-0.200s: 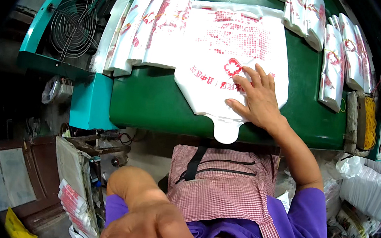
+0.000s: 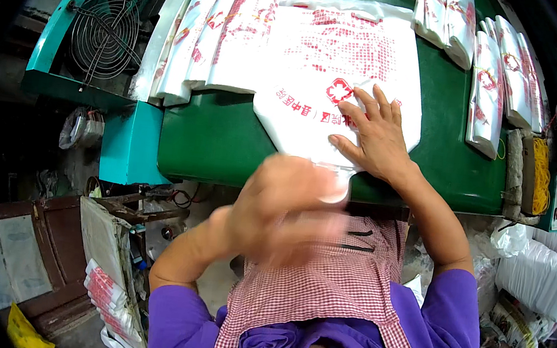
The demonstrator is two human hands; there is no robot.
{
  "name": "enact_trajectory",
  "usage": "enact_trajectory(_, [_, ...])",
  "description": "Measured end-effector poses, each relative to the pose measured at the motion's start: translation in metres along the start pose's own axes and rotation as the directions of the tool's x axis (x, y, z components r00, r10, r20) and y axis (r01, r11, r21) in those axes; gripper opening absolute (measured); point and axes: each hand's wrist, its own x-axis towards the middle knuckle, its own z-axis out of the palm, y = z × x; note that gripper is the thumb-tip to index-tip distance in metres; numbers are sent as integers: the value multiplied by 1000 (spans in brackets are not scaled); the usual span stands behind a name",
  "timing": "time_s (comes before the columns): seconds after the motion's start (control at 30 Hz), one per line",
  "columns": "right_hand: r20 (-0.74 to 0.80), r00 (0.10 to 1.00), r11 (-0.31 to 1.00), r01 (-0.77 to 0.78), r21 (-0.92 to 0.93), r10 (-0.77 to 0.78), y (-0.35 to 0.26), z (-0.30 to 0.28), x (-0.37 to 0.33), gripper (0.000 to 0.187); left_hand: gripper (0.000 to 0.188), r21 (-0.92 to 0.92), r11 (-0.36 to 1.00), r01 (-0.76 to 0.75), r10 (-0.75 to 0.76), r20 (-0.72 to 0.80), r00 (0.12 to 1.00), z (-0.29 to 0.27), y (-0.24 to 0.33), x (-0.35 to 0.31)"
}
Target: The person folds white plastic shopping bags with red printed text on a green workbench. They pick up a bag, fold it into a compact rectangular shape, and secure it with a rubber band. The person repeats this process for multiple bags, stacking the finished bundles on the table.
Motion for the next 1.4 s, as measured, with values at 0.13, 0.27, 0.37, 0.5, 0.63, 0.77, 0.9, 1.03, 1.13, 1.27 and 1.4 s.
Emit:
enact_trajectory(0.13, [-7, 1000, 1000, 2, 0, -2, 0, 5, 2, 52, 62, 196, 980, 21, -85, 320, 944, 65, -68, -45])
enact_trajectory(0.27, [14, 1000, 1000, -13, 3, 13, 14, 5, 3, 43, 51, 323, 943, -80, 21, 182, 983, 85, -85, -23])
enact_trajectory(0.37, [6, 1000, 989, 0, 145, -1, 24, -6, 9, 40, 35, 138, 990, 24, -39, 107, 994, 84, -88, 4])
enact_trajectory(0.5, [-210, 977, 904, 123, 410, -37, 3, -54, 16, 36, 22, -9, 925, 379, -342, 414, 844, 48, -122, 57])
enact_trajectory(0.63, [-12, 964, 944, 262, 199, -265, -4, -47, 12, 51, 44, 194, 931, 308, -336, 129, 933, 98, -177, 54])
enact_trajectory(0.77, [59, 959, 960, 279, -5, -278, 30, -9, -2, 60, 33, 245, 967, 75, 9, -327, 945, 113, -163, 40])
enact_trajectory(0.9, [-40, 962, 902, 266, 339, -269, 26, -11, -15, 46, 29, 370, 920, 128, -199, 160, 967, 89, -105, 14])
enact_trajectory(1.03, [-64, 997, 633, 69, 771, -31, 13, -26, -48, 42, 18, 447, 891, 82, -162, 144, 976, 115, -128, 48])
enact_trajectory(1.13, [451, 892, -232, -432, 871, 33, 32, -22, -56, 58, 17, 318, 929, 190, -260, 193, 946, 102, -139, 66])
enact_trajectory(1.27, [493, 790, -408, -340, 847, 365, 101, -20, -49, 53, 20, 18, 985, 174, -169, 351, 921, 95, -123, 49])
enact_trajectory(1.4, [561, 730, -168, -542, 823, 390, 93, -35, -52, 51, 39, -68, 967, 245, -138, 666, 733, 89, -110, 16])
